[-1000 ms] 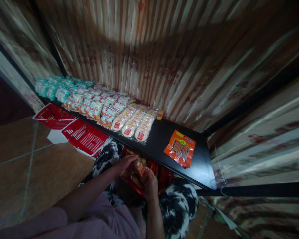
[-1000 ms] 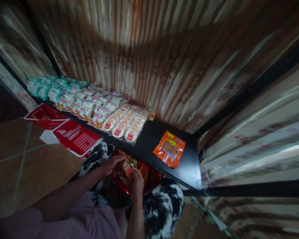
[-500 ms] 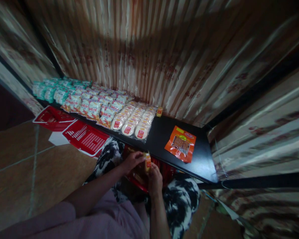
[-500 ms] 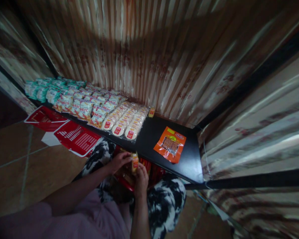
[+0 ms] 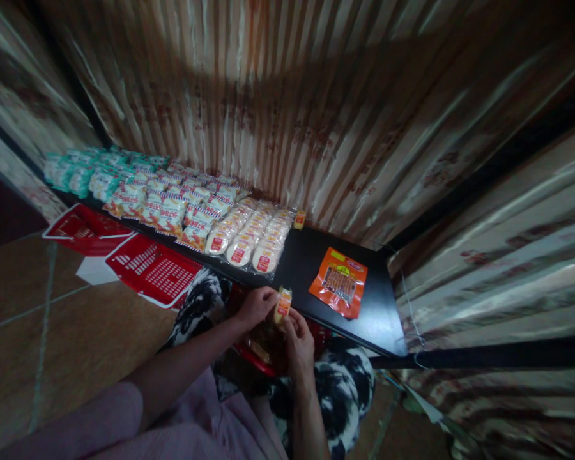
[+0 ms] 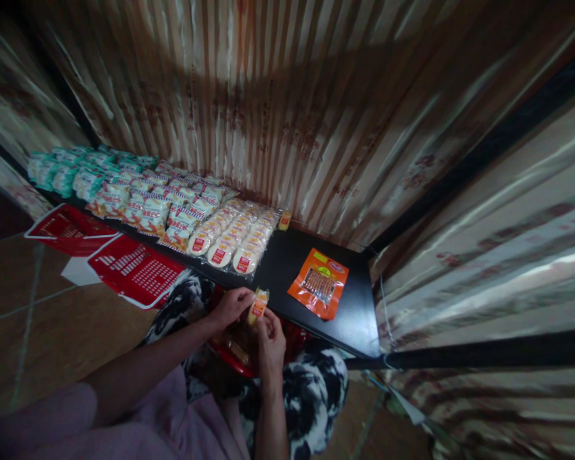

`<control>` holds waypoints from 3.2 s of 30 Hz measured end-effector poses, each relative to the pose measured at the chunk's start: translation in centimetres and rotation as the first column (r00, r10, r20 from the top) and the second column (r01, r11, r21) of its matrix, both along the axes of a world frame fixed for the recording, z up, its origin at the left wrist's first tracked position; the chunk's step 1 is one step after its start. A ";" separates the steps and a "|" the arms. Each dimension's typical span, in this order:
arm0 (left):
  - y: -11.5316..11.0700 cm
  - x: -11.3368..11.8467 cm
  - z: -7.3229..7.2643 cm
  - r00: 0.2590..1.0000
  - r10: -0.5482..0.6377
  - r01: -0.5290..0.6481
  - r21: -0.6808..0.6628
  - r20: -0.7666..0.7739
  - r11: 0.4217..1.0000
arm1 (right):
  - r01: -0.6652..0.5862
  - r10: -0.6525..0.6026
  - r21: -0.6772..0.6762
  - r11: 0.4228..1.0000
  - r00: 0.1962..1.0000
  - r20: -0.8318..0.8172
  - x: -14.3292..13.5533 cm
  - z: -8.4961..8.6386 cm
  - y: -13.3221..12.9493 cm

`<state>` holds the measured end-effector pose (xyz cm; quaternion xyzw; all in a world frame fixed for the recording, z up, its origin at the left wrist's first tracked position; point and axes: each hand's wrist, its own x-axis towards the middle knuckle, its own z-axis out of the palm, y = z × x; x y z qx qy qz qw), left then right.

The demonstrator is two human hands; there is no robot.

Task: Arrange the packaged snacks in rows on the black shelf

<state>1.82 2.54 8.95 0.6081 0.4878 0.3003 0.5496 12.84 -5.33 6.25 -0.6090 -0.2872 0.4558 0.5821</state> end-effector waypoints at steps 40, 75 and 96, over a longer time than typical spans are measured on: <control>3.5 5.0 2.7 0.957 0.014 0.042 0.183 -0.290 0.982 | -0.018 0.013 -0.003 1.000 0.639 0.769 4.4 2.5 7.3; 8.9 9.9 4.4 0.978 0.117 -0.095 0.130 -0.174 0.987 | -0.015 0.106 -0.127 0.992 0.654 0.749 7.3 4.6 15.8; 12.8 13.5 3.3 0.965 0.116 -0.053 0.258 -0.237 0.965 | 0.014 0.060 -0.079 0.997 0.522 0.851 10.1 1.8 21.0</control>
